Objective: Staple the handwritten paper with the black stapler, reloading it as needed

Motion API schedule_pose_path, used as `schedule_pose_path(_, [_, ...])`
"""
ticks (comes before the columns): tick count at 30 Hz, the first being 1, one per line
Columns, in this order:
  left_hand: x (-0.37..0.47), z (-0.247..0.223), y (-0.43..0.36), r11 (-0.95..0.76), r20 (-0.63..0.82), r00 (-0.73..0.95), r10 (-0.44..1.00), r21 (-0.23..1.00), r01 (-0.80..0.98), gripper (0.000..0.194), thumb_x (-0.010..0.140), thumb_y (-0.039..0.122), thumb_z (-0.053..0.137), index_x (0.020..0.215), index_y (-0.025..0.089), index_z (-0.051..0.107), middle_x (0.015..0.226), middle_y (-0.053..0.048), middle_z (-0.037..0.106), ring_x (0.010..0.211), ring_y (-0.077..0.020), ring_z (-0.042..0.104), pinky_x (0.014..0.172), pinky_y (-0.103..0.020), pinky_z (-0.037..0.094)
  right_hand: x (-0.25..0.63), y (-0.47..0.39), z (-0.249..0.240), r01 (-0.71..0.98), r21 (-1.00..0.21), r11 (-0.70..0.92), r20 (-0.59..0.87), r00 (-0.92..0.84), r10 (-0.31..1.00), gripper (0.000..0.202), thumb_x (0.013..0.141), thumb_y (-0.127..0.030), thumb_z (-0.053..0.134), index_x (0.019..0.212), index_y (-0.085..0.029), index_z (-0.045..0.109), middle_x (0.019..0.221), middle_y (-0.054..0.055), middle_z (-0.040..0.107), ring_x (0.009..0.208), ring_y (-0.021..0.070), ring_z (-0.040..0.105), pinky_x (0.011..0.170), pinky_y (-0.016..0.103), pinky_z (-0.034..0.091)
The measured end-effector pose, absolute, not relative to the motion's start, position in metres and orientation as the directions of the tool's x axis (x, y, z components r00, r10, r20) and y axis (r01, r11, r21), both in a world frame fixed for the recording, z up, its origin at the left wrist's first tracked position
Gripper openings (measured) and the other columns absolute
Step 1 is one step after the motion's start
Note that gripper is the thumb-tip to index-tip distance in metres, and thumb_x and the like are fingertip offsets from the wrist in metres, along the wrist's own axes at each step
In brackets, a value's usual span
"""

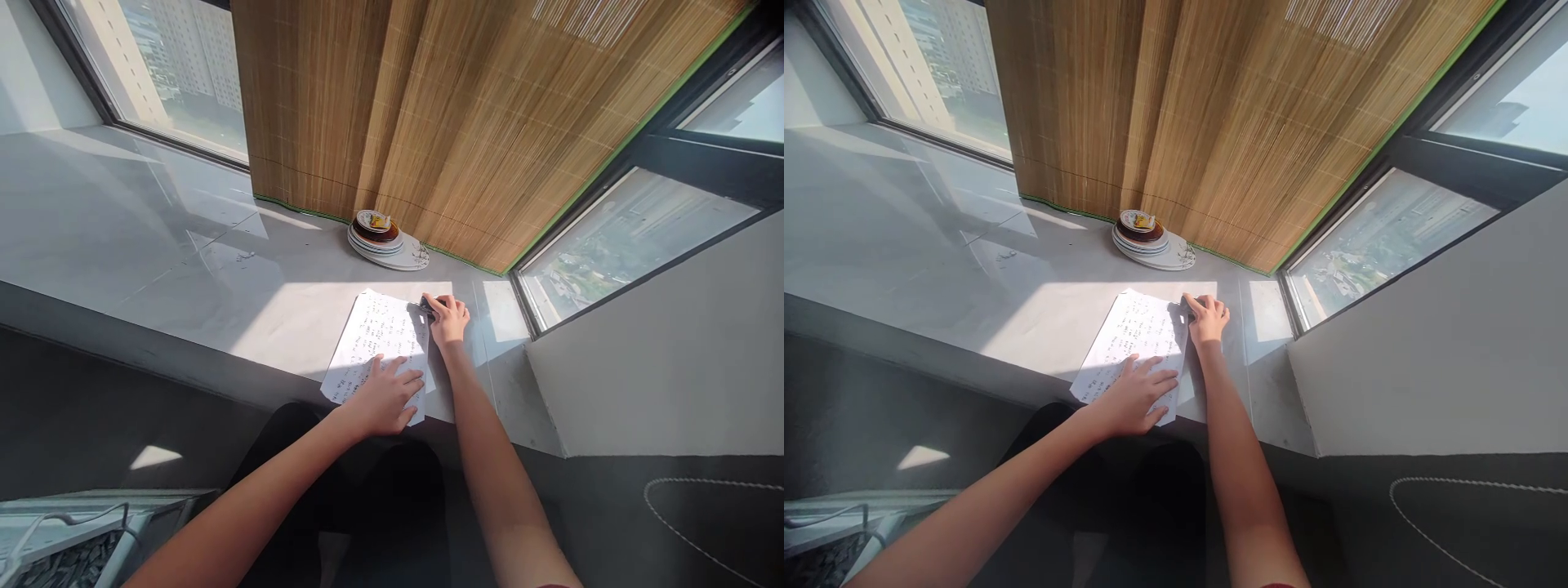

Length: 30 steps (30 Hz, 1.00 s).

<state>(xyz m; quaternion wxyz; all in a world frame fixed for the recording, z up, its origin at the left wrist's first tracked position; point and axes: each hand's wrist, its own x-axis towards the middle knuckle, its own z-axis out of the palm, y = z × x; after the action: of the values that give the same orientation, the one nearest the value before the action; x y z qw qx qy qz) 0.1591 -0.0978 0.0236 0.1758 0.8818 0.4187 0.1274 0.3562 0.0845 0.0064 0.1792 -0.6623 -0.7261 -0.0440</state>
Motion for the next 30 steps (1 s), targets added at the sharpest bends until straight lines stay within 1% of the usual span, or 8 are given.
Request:
schedule_pose_path(7, [0.16, 0.02, -0.097, -0.595, 0.095, 0.616, 0.782, 0.408, 0.692, 0.049, 0.107, 0.035, 0.066, 0.155, 0.024, 0.067, 0.168, -0.011, 0.06, 0.164, -0.0448, 0.04, 0.129, -0.083, 0.031, 0.35, 0.078, 0.004, 0.993, -0.068, 0.097, 0.279, -0.075, 0.957, 0.08, 0.092, -0.001, 0.053, 0.151, -0.051, 0.069, 0.148, 0.007, 0.063, 0.139, 0.0331, 0.043, 0.122, 0.063, 0.032])
schedule_pose_path(10, [0.16, 0.02, -0.097, -0.59, 0.085, 0.614, 0.784, 0.407, 0.697, 0.05, 0.108, 0.035, 0.066, 0.157, 0.024, 0.065, 0.169, -0.011, 0.06, 0.164, -0.0449, 0.04, 0.128, -0.085, 0.03, 0.345, 0.075, 0.006, 0.993, -0.076, 0.094, 0.286, -0.069, 0.956, 0.076, 0.094, -0.003, 0.054, 0.151, -0.05, 0.07, 0.15, 0.007, 0.063, 0.142, 0.0329, 0.043, 0.122, 0.062, 0.033])
schedule_pose_path(16, [0.16, 0.024, -0.098, -0.577, 0.051, 0.611, 0.79, 0.4, 0.712, 0.052, 0.108, 0.035, 0.065, 0.159, 0.026, 0.063, 0.17, -0.01, 0.058, 0.165, -0.0435, 0.04, 0.13, -0.084, 0.028, 0.357, 0.073, 0.009, 0.947, -0.313, -0.072, 0.32, 0.177, 0.931, 0.081, 0.091, -0.002, 0.048, 0.159, -0.043, 0.064, 0.139, 0.01, 0.064, 0.125, 0.0299, 0.054, 0.103, 0.044, 0.044])
schedule_pose_path(19, [0.159, 0.025, -0.097, -0.58, 0.054, 0.613, 0.788, 0.398, 0.711, 0.053, 0.107, 0.035, 0.065, 0.16, 0.026, 0.063, 0.17, -0.011, 0.058, 0.165, -0.0432, 0.04, 0.13, -0.085, 0.028, 0.371, 0.068, 0.013, 0.876, -0.464, -0.13, 0.408, 0.342, 0.847, 0.077, 0.091, -0.004, 0.045, 0.162, -0.03, 0.062, 0.133, 0.015, 0.063, 0.12, 0.0312, 0.055, 0.1, 0.043, 0.047])
schedule_pose_path(21, [0.158, 0.025, -0.096, -0.584, 0.059, 0.615, 0.786, 0.394, 0.709, 0.053, 0.107, 0.034, 0.065, 0.159, 0.026, 0.063, 0.17, -0.012, 0.058, 0.166, -0.0431, 0.039, 0.129, -0.086, 0.027, 0.373, 0.061, 0.02, 0.836, -0.542, -0.085, 0.465, 0.382, 0.799, 0.073, 0.093, -0.008, 0.046, 0.163, -0.02, 0.06, 0.13, 0.018, 0.063, 0.12, 0.0331, 0.057, 0.102, 0.045, 0.049])
schedule_pose_path(23, [0.159, 0.024, -0.094, -0.585, 0.058, 0.616, 0.786, 0.392, 0.71, 0.054, 0.106, 0.033, 0.065, 0.16, 0.025, 0.061, 0.171, -0.014, 0.056, 0.165, -0.0426, 0.041, 0.129, -0.085, 0.027, 0.364, 0.051, 0.026, 0.816, -0.578, 0.019, 0.504, 0.339, 0.794, 0.066, 0.095, -0.013, 0.049, 0.16, -0.015, 0.062, 0.124, 0.019, 0.064, 0.121, 0.0347, 0.059, 0.105, 0.047, 0.051])
schedule_pose_path(27, [0.161, 0.019, -0.091, -0.566, 0.136, 0.567, 0.812, 0.42, 0.71, 0.056, 0.104, 0.029, 0.067, 0.159, 0.018, 0.059, 0.166, -0.022, 0.057, 0.156, -0.0389, 0.054, 0.13, -0.075, 0.037, 0.311, 0.027, 0.028, 0.718, -0.659, 0.223, 0.492, 0.187, 0.85, 0.062, 0.092, -0.013, 0.057, 0.152, -0.018, 0.068, 0.125, 0.016, 0.069, 0.12, 0.032, 0.066, 0.108, 0.044, 0.055])
schedule_pose_path(30, [0.152, 0.017, -0.094, -0.532, 0.255, 0.468, 0.846, 0.432, 0.728, 0.03, 0.105, 0.017, 0.056, 0.129, 0.016, 0.074, 0.134, -0.019, 0.076, 0.132, -0.0345, 0.071, 0.118, -0.06, 0.055, 0.27, 0.012, 0.019, 0.616, -0.745, 0.255, 0.424, 0.143, 0.894, 0.059, 0.088, -0.012, 0.063, 0.146, -0.018, 0.07, 0.13, 0.016, 0.071, 0.122, 0.0305, 0.069, 0.11, 0.042, 0.056])
